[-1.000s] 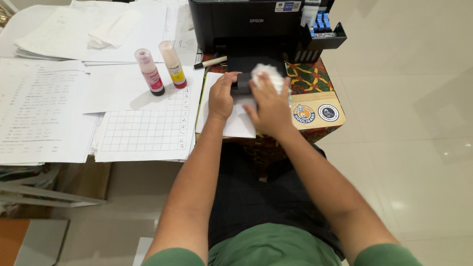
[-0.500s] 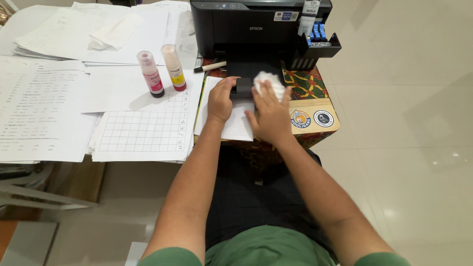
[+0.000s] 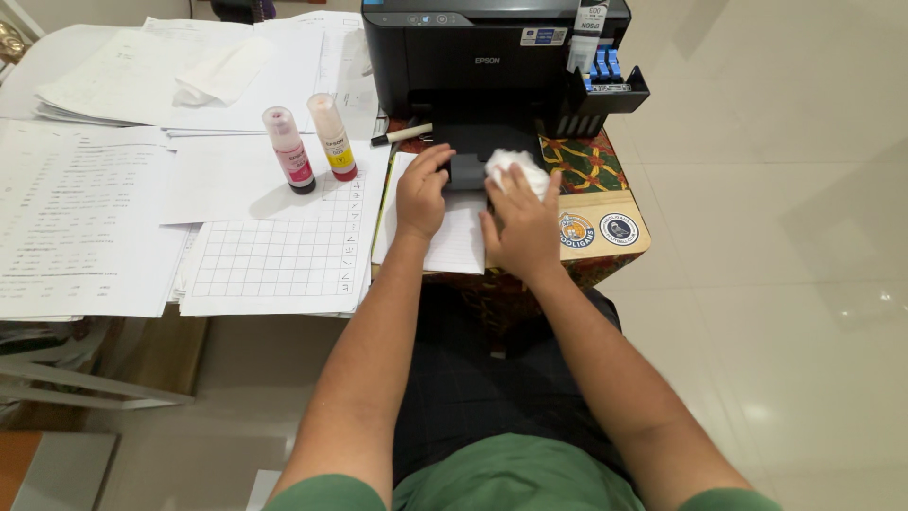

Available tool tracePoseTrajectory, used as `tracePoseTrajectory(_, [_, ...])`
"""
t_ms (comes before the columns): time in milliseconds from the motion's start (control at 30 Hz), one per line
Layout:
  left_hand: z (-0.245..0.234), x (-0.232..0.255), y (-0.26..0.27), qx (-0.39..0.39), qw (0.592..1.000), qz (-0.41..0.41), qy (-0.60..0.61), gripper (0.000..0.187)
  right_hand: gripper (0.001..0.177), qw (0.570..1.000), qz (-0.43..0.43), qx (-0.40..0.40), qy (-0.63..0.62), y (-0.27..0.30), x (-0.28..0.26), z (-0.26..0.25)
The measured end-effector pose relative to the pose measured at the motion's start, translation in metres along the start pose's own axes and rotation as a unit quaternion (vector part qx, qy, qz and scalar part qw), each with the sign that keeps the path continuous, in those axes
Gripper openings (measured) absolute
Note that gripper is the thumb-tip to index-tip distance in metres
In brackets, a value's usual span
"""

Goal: The person sits on the floor and refills an Epson printer with ink. They handle three ink bottles (yellow, magenta, black), insert the black and yellow bottles into the printer's ink tank, and wipe the printer's paper output tray with a tissue. They also briefly open a small booklet.

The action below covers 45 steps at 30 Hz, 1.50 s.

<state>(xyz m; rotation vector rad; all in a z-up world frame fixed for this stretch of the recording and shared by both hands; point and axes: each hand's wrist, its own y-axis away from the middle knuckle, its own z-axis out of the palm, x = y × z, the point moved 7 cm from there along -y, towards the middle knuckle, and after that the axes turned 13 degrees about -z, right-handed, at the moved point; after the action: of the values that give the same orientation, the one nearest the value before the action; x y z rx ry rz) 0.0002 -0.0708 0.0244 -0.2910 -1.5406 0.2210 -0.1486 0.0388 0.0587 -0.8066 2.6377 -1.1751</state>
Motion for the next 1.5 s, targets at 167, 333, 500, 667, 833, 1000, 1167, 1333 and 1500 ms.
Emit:
tracePoseTrajectory(167, [-0.002, 0.0, -0.001, 0.022, 1.0, 0.017, 0.002, 0.04, 0.035, 0.992, -0.097, -0.066, -0.045, -0.005, -0.014, 0.007])
tracePoseTrajectory(333, [-0.004, -0.007, -0.004, 0.026, 0.999, -0.012, 0.03, 0.041, 0.03, 0.975, -0.179, -0.117, -0.063, -0.014, -0.027, 0.02])
tracePoseTrajectory(500, [-0.003, -0.006, 0.0, 0.023, 0.999, -0.003, 0.029, 0.041, 0.027, 0.989, -0.103, -0.073, -0.075, -0.003, -0.011, 0.011])
tracePoseTrajectory(667, [-0.002, 0.008, 0.002, 0.031, 0.999, -0.033, 0.007, 0.033, 0.016, 0.996, 0.007, 0.007, -0.086, 0.009, 0.032, -0.011])
tracePoseTrajectory(833, [0.001, 0.022, 0.011, 0.039, 0.996, -0.06, -0.055, 0.023, 0.025, 0.957, 0.21, 0.126, -0.159, 0.03, 0.088, -0.023])
tracePoseTrajectory(1000, [0.002, 0.033, 0.014, 0.043, 0.992, -0.039, -0.11, 0.022, 0.032, 0.847, 0.307, 0.243, -0.359, 0.041, 0.122, -0.013])
tracePoseTrajectory(1167, [0.003, 0.029, 0.012, 0.041, 0.991, -0.053, -0.114, 0.023, 0.039, 0.84, 0.215, 0.136, -0.48, 0.025, 0.144, 0.022])
tracePoseTrajectory(1333, [0.002, 0.027, 0.011, 0.048, 0.991, -0.031, -0.119, 0.021, 0.039, 0.661, 0.219, 0.295, -0.654, 0.065, 0.178, 0.033])
tracePoseTrajectory(1500, [0.003, 0.028, 0.011, 0.052, 0.991, -0.016, -0.119, 0.021, 0.034, 0.632, 0.335, 0.39, -0.58, 0.082, 0.196, 0.027])
